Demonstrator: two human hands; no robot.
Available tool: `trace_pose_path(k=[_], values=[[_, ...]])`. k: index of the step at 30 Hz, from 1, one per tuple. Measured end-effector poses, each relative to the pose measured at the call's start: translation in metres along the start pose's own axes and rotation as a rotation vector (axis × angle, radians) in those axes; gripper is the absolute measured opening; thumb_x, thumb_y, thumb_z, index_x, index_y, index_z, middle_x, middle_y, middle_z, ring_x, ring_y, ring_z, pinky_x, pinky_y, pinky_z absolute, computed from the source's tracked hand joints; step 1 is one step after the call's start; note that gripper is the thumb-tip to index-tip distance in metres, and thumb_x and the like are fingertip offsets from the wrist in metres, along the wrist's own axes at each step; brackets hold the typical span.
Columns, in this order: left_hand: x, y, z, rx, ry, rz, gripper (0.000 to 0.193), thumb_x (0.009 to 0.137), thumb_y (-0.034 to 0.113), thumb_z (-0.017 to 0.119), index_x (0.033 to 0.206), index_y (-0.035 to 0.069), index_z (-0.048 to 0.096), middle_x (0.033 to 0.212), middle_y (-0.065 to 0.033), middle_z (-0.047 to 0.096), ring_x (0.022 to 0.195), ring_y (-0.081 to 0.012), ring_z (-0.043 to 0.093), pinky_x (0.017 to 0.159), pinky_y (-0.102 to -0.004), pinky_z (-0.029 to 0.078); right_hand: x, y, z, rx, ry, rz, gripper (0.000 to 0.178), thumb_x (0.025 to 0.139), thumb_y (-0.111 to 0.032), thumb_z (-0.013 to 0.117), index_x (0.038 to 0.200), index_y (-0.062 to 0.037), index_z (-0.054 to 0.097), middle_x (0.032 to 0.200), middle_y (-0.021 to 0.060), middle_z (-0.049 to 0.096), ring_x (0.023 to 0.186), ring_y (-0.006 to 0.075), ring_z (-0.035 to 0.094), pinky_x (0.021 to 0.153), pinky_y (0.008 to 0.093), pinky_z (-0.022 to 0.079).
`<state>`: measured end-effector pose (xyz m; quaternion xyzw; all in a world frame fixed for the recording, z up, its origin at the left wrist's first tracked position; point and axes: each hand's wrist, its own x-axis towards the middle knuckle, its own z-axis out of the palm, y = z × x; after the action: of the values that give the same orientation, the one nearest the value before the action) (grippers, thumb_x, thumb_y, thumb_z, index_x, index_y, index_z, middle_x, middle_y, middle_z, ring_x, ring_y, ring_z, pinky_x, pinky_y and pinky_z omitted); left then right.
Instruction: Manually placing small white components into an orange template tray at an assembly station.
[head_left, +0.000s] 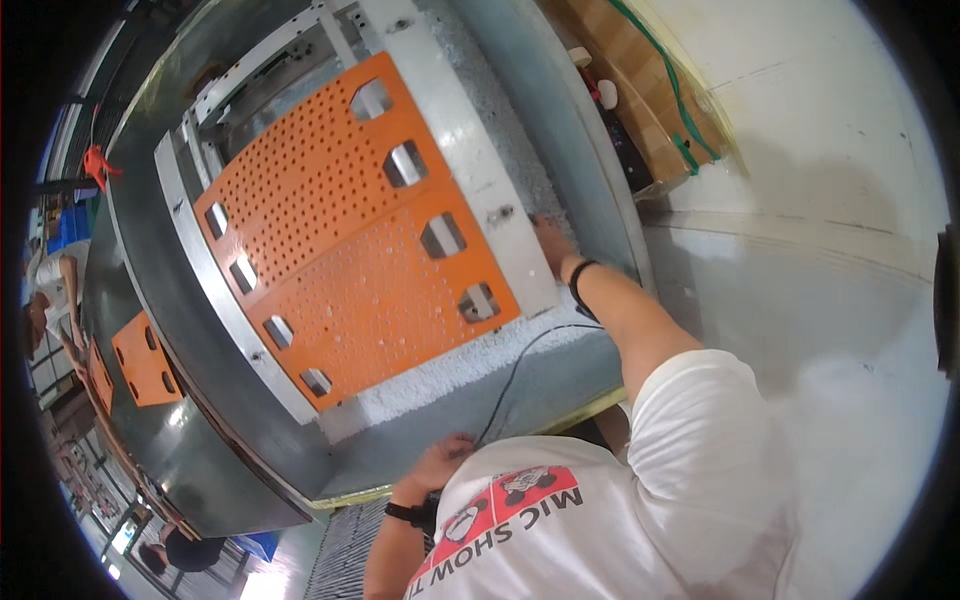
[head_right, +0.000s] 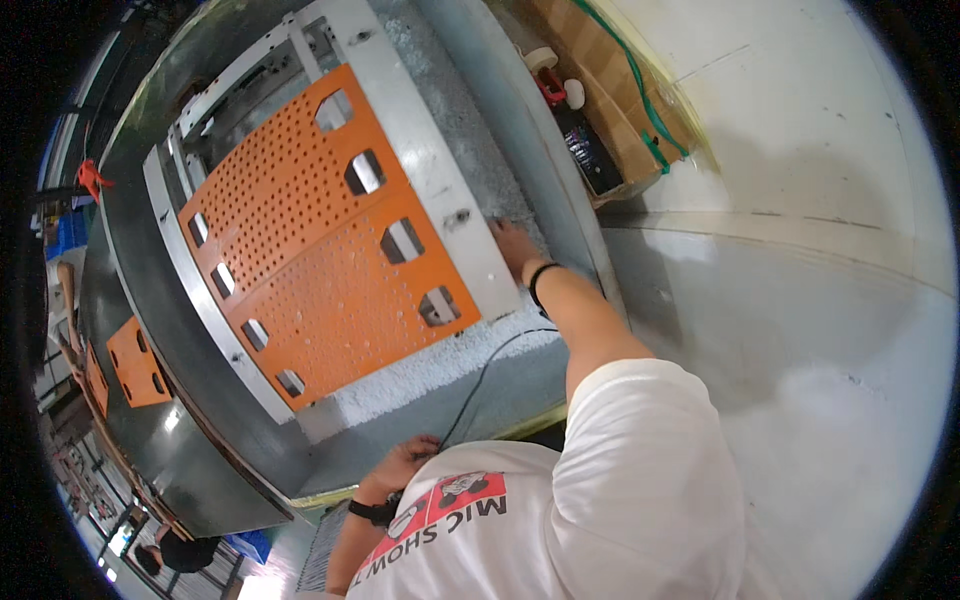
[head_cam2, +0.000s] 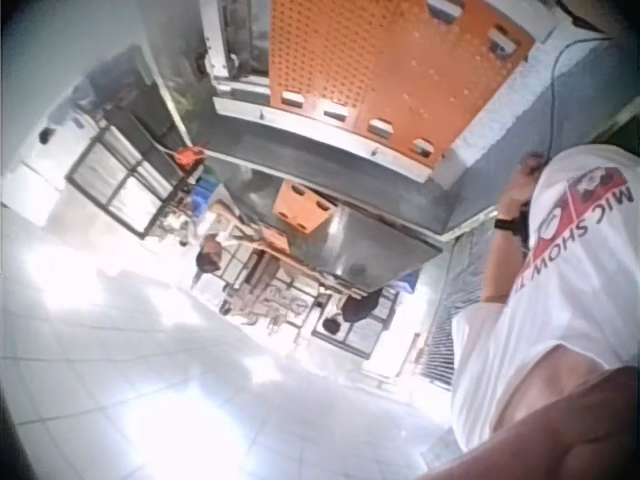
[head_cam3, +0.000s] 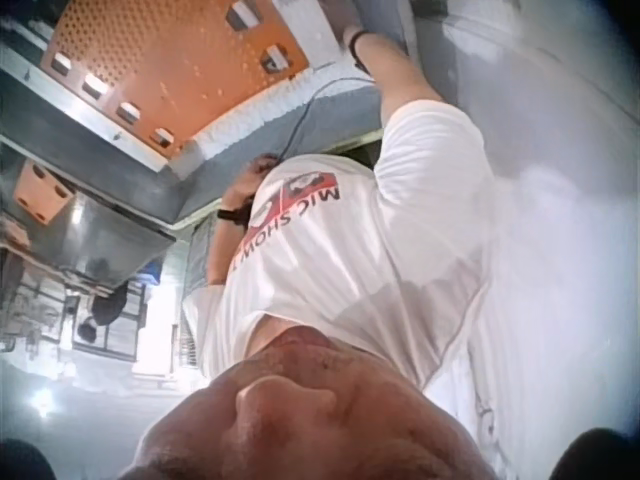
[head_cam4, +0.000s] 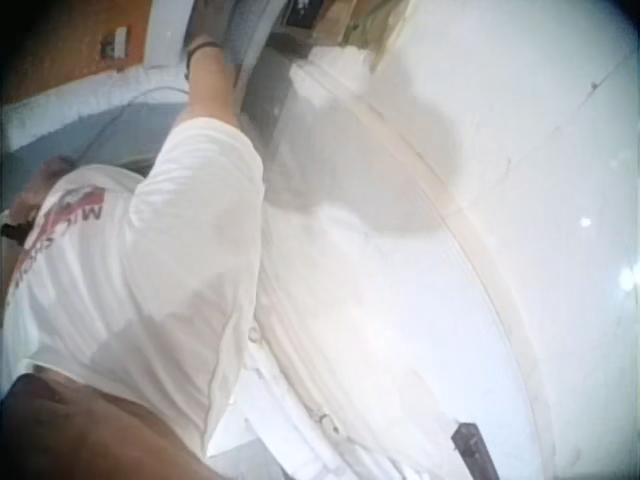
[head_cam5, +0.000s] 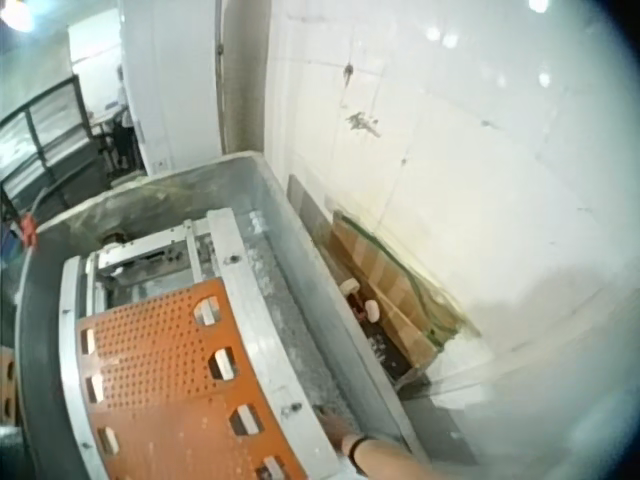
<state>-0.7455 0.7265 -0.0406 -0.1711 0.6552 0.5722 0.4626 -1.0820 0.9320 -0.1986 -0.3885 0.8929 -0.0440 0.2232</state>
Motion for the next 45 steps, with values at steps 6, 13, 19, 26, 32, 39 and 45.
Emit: trace_pose_path(k=[6, 13, 19, 26, 32, 39, 45], values=[[-0.006, -0.005, 0.009, -0.059, 0.072, 0.133, 0.019, 0.073, 0.011, 0.062, 0.089, 0.003, 0.057, 0.11, -0.012, 0.055, 0.1, -0.023, 0.053, 0.083, -0.0311, 0.042, -0.089, -0.079, 0.003, 0.001, -0.558, 0.186, 0.063, 0.071, -0.046, 0.056, 0.118, -0.0044, 0.048, 0.119, 0.0175, 0.048, 0.111, 0.0353, 0.042, 0.09, 0.0513, 0.032], [-0.037, -0.022, 0.002, 0.107, 0.114, 0.4, 0.012, 0.069, 0.005, 0.06, 0.08, 0.002, 0.056, 0.103, -0.0123, 0.055, 0.097, -0.0246, 0.053, 0.083, -0.0312, 0.041, -0.074, -0.107, -0.02, -0.072, -0.843, 0.213, 0.067, 0.075, -0.049, 0.05, 0.126, -0.0074, 0.041, 0.133, 0.0198, 0.032, 0.122, 0.036, 0.031, 0.096, 0.0569, 0.025], [-0.087, -0.042, -0.012, -0.118, 0.092, 0.578, 0.013, 0.066, -0.001, 0.056, 0.075, 0.002, 0.048, 0.1, -0.0121, 0.054, 0.094, -0.0216, 0.051, 0.083, -0.0294, 0.038, -0.136, -0.137, -0.073, -0.004, -0.638, 0.165, 0.064, 0.077, -0.055, 0.046, 0.127, -0.0142, 0.043, 0.136, 0.0179, 0.027, 0.121, 0.0362, 0.033, 0.096, 0.0529, 0.027], [-0.09, -0.052, -0.017, 0.11, 0.047, 0.887, 0.011, 0.067, 0.005, 0.058, 0.071, 0.001, 0.048, 0.086, -0.0136, 0.056, 0.082, -0.0264, 0.053, 0.075, -0.033, 0.041, -0.216, -0.157, -0.089, 0.176, -0.181, 0.185, 0.054, 0.086, -0.046, 0.039, 0.118, -0.0035, 0.048, 0.124, 0.0235, 0.039, 0.112, 0.0403, 0.038, 0.093, 0.0438, 0.033], [-0.058, -0.042, 0.005, 0.607, -0.104, 0.649, 0.02, 0.074, 0.021, 0.055, 0.076, 0.002, 0.06, 0.084, -0.0167, 0.058, 0.08, -0.0309, 0.056, 0.07, -0.0381, 0.044, -0.269, -0.173, -0.079, 0.067, 0.041, -0.011, 0.045, 0.085, -0.034, 0.047, 0.109, 0.0048, 0.05, 0.108, 0.0257, 0.048, 0.098, 0.0398, 0.047, 0.087, 0.0412, 0.037], [-0.026, -0.025, 0.016, 0.271, 0.135, 0.717, 0.012, 0.077, 0.014, 0.053, 0.08, 0.004, 0.058, 0.082, -0.0149, 0.059, 0.081, -0.032, 0.057, 0.07, -0.0394, 0.046, -0.148, -0.137, -0.055, 0.146, -0.217, 0.131, 0.048, 0.082, -0.034, 0.052, 0.113, 0.0026, 0.048, 0.117, 0.0267, 0.045, 0.107, 0.0393, 0.044, 0.093, 0.0419, 0.034], [-0.002, -0.067, -0.089, 0.619, 0.607, 0.075, 0.066, 0.082, 0.033, 0.052, 0.128, -0.005, 0.026, 0.132, -0.0275, 0.025, 0.122, -0.0397, 0.026, 0.098, -0.0484, 0.025, -0.063, -0.186, 0.031, -0.045, -0.214, 0.044, 0.05, 0.083, -0.037, 0.05, 0.116, 0.0003, 0.045, 0.122, 0.0242, 0.041, 0.115, 0.0352, 0.039, 0.096, 0.0432, 0.031]])
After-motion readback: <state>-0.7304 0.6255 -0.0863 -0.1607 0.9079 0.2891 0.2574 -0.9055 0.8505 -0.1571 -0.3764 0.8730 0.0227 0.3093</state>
